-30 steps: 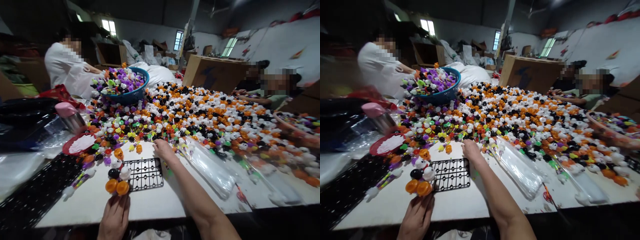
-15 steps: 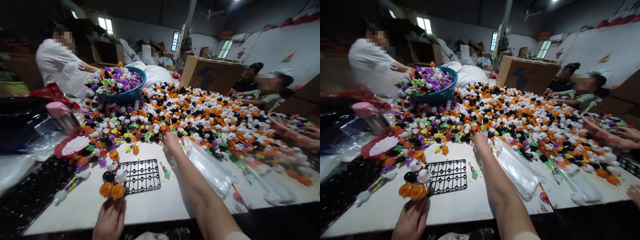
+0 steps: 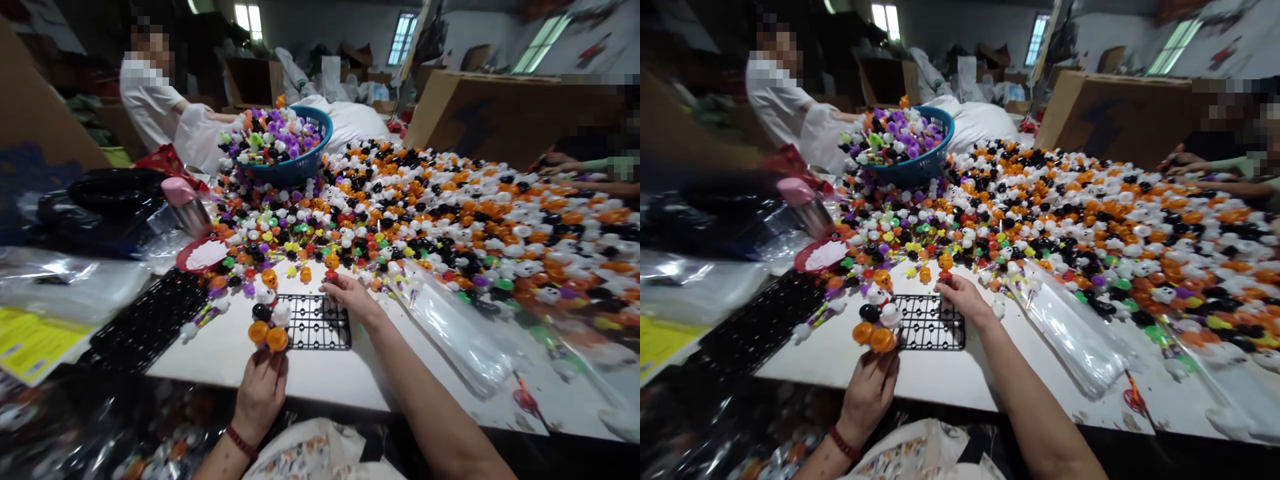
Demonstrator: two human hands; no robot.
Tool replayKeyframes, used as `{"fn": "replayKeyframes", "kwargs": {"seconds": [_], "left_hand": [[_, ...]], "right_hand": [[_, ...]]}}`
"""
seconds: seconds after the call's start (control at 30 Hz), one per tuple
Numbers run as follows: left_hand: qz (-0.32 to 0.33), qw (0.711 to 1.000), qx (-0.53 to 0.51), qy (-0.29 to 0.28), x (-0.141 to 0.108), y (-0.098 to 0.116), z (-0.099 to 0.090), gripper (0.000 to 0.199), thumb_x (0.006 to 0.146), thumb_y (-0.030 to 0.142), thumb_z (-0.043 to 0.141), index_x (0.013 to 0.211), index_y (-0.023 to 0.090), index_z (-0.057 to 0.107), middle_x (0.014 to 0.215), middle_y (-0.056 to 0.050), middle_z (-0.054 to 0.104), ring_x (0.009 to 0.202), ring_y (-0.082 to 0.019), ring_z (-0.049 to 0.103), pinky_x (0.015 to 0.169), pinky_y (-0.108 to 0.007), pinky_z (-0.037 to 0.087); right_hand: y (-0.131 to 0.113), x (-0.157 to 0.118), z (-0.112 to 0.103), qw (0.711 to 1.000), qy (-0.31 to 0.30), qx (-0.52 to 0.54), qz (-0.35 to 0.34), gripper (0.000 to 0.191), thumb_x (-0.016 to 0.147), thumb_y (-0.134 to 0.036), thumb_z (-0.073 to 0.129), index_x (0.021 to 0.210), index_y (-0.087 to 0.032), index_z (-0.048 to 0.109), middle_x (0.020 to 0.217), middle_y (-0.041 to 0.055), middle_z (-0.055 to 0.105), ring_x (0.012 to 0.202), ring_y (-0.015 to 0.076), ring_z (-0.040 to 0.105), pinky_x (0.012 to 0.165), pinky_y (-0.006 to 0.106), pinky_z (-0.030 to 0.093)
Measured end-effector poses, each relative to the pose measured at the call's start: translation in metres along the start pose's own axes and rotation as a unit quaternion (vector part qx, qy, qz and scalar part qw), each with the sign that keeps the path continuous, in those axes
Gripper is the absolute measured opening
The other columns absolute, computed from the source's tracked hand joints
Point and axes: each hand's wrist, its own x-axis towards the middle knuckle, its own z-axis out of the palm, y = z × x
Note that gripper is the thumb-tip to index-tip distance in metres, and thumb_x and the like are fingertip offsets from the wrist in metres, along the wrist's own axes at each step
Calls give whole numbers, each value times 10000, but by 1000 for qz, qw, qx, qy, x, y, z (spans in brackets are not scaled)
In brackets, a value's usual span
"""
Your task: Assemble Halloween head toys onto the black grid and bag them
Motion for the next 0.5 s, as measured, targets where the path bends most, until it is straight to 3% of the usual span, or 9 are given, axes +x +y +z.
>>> {"fn": "replayKeyframes", "kwargs": {"seconds": [0.13,0.3,0.5], "left_hand": [[-27,999,-6,-28,0,3,-3,493,865,68,599,1347,135,521,1114,-131,703,1086,-261,625,962,-458,513],[-44,998,-10,-46,-1,4,-7,480,878,91,588,1349,142,512,1160,-137,680,1123,-269,597,977,-469,502],[-35,998,-17,-55,1,3,-8,407,866,85,597,1268,135,556,1131,-139,676,1109,-289,587,960,-479,499]], "right_hand": [[12,0,27,1000,-3,-15,12,361,673,-417,753,886,-153,630,699,-33,592,590,96,474,562,219,377],[29,9,52,995,-1,-101,-11,286,763,-370,655,957,-160,655,826,1,658,757,142,570,711,255,443],[29,11,69,968,-51,-239,-55,160,832,-274,609,964,-184,605,868,-6,660,792,150,580,711,240,441]]}}
